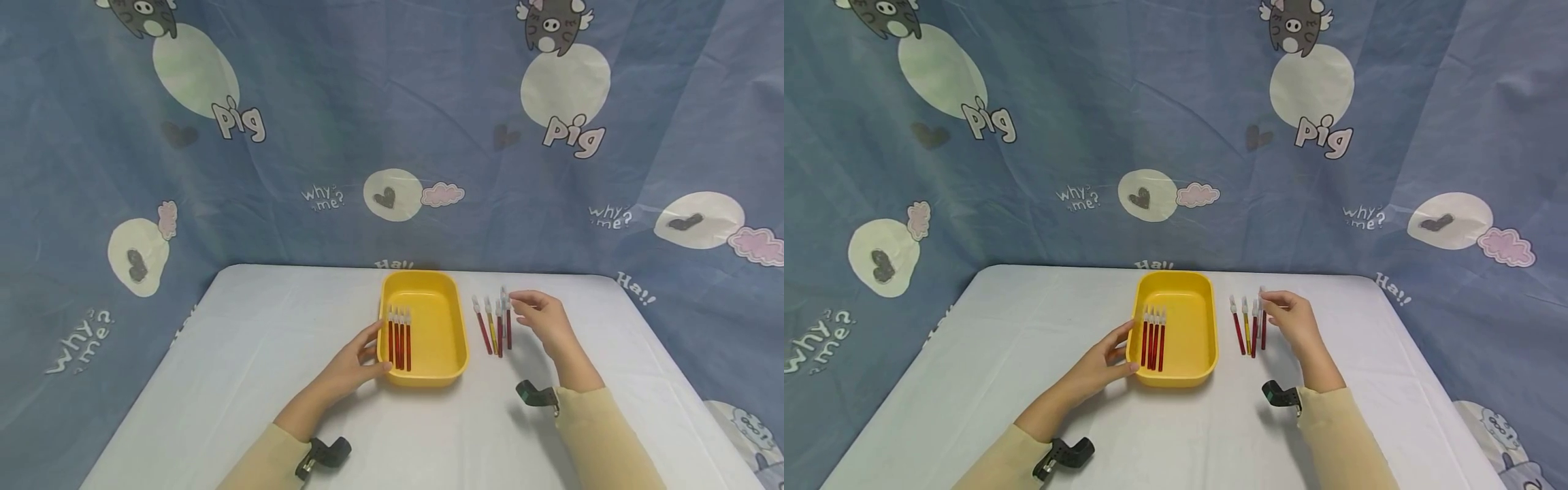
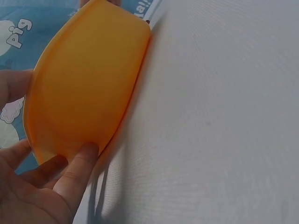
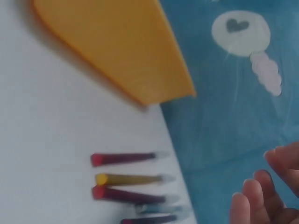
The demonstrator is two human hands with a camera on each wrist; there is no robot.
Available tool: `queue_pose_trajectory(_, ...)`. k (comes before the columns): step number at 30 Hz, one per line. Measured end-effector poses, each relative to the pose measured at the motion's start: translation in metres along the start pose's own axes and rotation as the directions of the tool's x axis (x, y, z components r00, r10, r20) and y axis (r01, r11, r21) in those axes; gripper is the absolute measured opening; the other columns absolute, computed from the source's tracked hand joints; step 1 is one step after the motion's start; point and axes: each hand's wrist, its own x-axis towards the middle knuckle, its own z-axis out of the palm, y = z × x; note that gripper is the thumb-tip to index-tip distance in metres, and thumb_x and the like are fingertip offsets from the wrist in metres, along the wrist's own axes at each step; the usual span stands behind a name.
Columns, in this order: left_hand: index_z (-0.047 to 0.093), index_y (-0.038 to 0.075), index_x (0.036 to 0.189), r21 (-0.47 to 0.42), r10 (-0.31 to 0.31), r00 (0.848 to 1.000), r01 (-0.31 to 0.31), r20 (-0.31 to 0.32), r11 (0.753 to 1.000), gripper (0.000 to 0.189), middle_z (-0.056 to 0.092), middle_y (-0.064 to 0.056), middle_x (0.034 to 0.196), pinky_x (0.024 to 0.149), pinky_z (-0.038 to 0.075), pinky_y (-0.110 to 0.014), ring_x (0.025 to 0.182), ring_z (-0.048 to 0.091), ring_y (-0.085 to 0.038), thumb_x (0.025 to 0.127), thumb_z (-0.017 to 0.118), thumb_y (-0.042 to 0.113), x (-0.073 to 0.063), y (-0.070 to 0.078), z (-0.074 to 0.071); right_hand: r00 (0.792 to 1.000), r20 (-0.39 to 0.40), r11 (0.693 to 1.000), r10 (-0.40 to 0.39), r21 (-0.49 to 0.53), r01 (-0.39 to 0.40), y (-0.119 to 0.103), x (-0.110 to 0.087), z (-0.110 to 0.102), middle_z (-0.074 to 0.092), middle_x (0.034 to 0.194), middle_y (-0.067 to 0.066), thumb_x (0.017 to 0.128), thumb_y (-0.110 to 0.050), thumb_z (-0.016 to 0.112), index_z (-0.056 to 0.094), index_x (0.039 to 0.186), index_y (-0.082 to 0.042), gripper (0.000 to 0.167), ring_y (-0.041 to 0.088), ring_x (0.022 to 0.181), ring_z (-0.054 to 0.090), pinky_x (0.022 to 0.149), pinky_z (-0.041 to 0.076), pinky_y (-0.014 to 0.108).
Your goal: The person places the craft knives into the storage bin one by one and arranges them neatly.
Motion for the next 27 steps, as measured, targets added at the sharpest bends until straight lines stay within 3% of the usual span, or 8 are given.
queue_pose_trajectory(7, 0.03, 0.033, 0.158, 0.02, -0.011, 1.0, 0.011, -0.01, 1.0, 0.089, 0.033, -0.007, 0.161, 0.107, 0.042, -0.057, 0.141, 0.042, -0.037, 0.086, 0.081, 0.03, 0.001, -0.001, 0.001, 1.0, -0.003, 0.999, 0.031, 0.025, -0.031, 0.016, 0.01, 0.002, 0.053, 0.136, 0.024, 0.104, -0.018, 0.054, 0.054, 0.135, 0.008, 0.041, 0.036, 0.127, 0.053, 0.096, 0.054, 0.031)
queue_pose_trajectory(11, 0.03, 0.033, 0.158, 0.023, -0.01, 1.0, 0.01, -0.012, 1.0, 0.089, 0.034, -0.008, 0.161, 0.107, 0.042, -0.058, 0.141, 0.041, -0.038, 0.085, 0.081, 0.031, 0.001, -0.001, 0.001, 0.998, -0.005, 0.998, 0.061, -0.026, -0.061, 0.027, 0.016, 0.002, 0.052, 0.139, 0.026, 0.103, -0.018, 0.053, 0.054, 0.135, 0.007, 0.041, 0.035, 0.123, 0.055, 0.094, 0.055, 0.033)
queue_pose_trajectory(19, 0.03, 0.033, 0.158, 0.026, -0.007, 1.0, 0.007, -0.014, 1.0, 0.089, 0.033, -0.008, 0.161, 0.107, 0.042, -0.057, 0.141, 0.041, -0.037, 0.085, 0.082, 0.032, 0.002, -0.001, 0.001, 0.99, -0.003, 0.989, 0.14, -0.057, -0.14, 0.046, 0.028, 0.002, 0.052, 0.14, 0.027, 0.102, -0.017, 0.053, 0.055, 0.136, 0.004, 0.04, 0.028, 0.109, 0.061, 0.081, 0.056, 0.024)
queue_pose_trajectory(27, 0.03, 0.035, 0.157, 0.028, -0.007, 1.0, 0.007, -0.012, 1.0, 0.089, 0.034, -0.009, 0.16, 0.106, 0.043, -0.057, 0.14, 0.042, -0.039, 0.084, 0.082, 0.031, 0.002, -0.003, 0.001, 0.987, -0.003, 0.985, 0.16, -0.065, -0.16, 0.054, 0.032, 0.006, 0.054, 0.138, 0.025, 0.101, -0.015, 0.053, 0.057, 0.133, 0.003, 0.037, 0.032, 0.112, 0.06, 0.086, 0.056, 0.03)
